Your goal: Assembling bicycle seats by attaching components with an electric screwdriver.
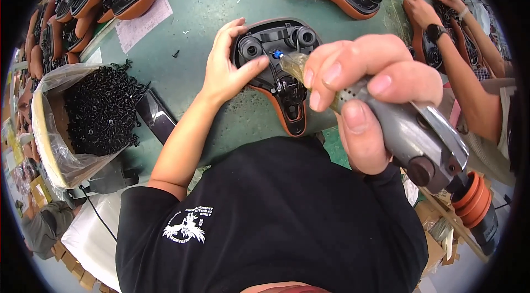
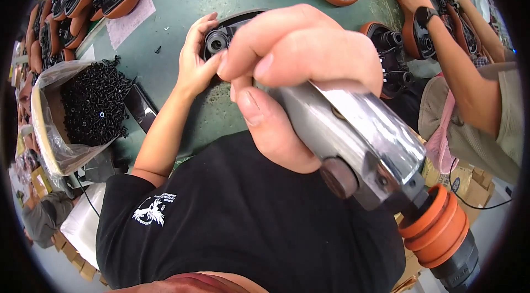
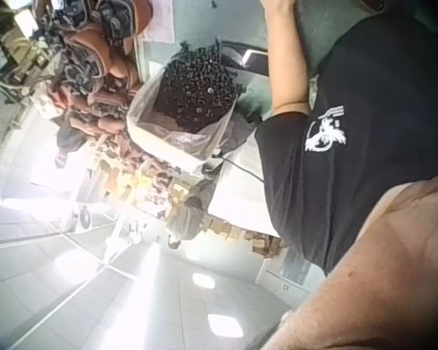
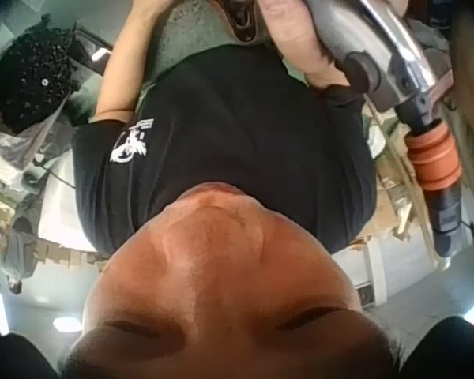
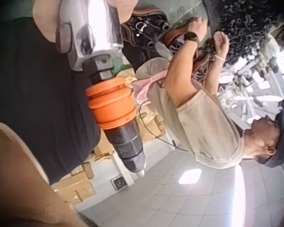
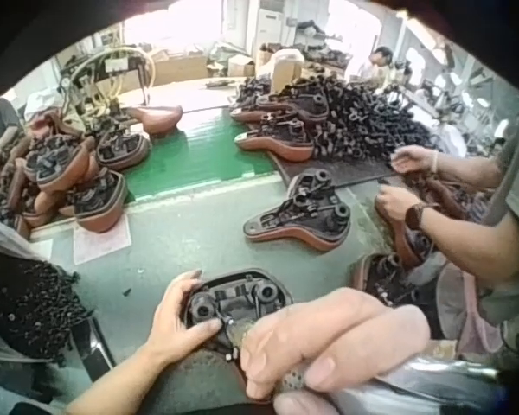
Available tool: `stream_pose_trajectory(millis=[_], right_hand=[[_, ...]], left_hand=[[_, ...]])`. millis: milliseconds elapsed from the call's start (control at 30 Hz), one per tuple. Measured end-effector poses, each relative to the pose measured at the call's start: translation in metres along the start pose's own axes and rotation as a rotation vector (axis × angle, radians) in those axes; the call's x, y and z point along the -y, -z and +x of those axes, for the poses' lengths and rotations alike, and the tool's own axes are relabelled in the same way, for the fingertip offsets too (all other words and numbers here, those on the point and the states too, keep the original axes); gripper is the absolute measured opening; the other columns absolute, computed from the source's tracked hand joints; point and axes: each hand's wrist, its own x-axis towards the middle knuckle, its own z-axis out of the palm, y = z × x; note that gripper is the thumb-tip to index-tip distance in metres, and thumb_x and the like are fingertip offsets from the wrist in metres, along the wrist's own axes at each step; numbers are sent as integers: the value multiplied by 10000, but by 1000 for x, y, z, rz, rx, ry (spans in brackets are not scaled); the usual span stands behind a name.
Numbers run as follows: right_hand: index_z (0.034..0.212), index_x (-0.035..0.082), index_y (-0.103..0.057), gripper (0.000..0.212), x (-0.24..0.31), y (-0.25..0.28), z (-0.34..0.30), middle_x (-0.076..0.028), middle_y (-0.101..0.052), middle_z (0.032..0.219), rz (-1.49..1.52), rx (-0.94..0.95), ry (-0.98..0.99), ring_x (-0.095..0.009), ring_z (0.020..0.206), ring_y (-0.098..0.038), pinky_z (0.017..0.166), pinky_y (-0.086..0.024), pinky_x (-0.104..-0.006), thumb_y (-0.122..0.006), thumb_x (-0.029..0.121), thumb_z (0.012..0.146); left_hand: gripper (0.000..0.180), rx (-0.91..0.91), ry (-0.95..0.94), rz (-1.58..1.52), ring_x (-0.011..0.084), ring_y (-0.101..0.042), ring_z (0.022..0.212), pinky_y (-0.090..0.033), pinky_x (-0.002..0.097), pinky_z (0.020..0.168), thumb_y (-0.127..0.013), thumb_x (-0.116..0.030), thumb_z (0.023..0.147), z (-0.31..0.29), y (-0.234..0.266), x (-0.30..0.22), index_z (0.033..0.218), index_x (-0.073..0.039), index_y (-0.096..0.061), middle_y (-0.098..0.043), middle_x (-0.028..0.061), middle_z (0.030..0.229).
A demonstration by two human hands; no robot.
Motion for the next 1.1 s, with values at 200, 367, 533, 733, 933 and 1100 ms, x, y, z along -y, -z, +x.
stream_pose_trajectory(millis=[200,367,533,733,933,1100], right_hand=[[1234,109,-456,297,-26,-14,8,-198,-595,1154,-17,-12,-49,-227,817,-645,852,-570,-491,-618,7,1008],[1197,91,-455,293,-42,-30,18,-196,-606,1100,-19,26,-94,-233,805,-649,871,-583,-488,-639,0,988],[1174,64,-484,322,-63,-40,24,-209,-635,1071,-143,161,-93,-237,828,-663,828,-602,-439,-621,-88,925],[1002,45,-531,233,-88,-50,23,-157,-662,915,-125,193,-113,-239,761,-668,792,-599,-414,-623,-137,891],[1100,36,-528,261,-98,-50,30,-181,-679,964,-100,200,-129,-219,764,-663,805,-596,-411,-635,-118,919],[1234,67,-510,302,-44,-37,21,-257,-670,1127,-37,190,-65,-207,689,-636,701,-571,-421,-671,96,979]], left_hand=[[316,-142,-74,-48,327,-648,1251,-465,459,1136,-827,-147,809,-2,-15,1,1040,16,-687,-705,178,1257],[321,-168,-115,-66,351,-682,1194,-499,474,1114,-814,-134,741,-4,-19,11,1016,-16,-697,-750,138,1153],[369,-225,-136,-43,368,-689,1189,-527,469,1082,-843,-176,718,-6,-21,19,1029,-34,-703,-753,132,1141],[395,-284,-158,-25,373,-686,1211,-534,468,1079,-850,-221,726,-8,-21,17,1054,-46,-717,-753,136,1119],[418,-245,-156,-21,375,-681,1212,-529,476,1084,-871,-247,732,-11,-15,14,1069,-55,-715,-747,144,1120],[517,65,-117,-48,348,-643,1273,-519,443,1079,-920,-288,805,-34,41,-11,1215,-52,-713,-718,167,1250]])
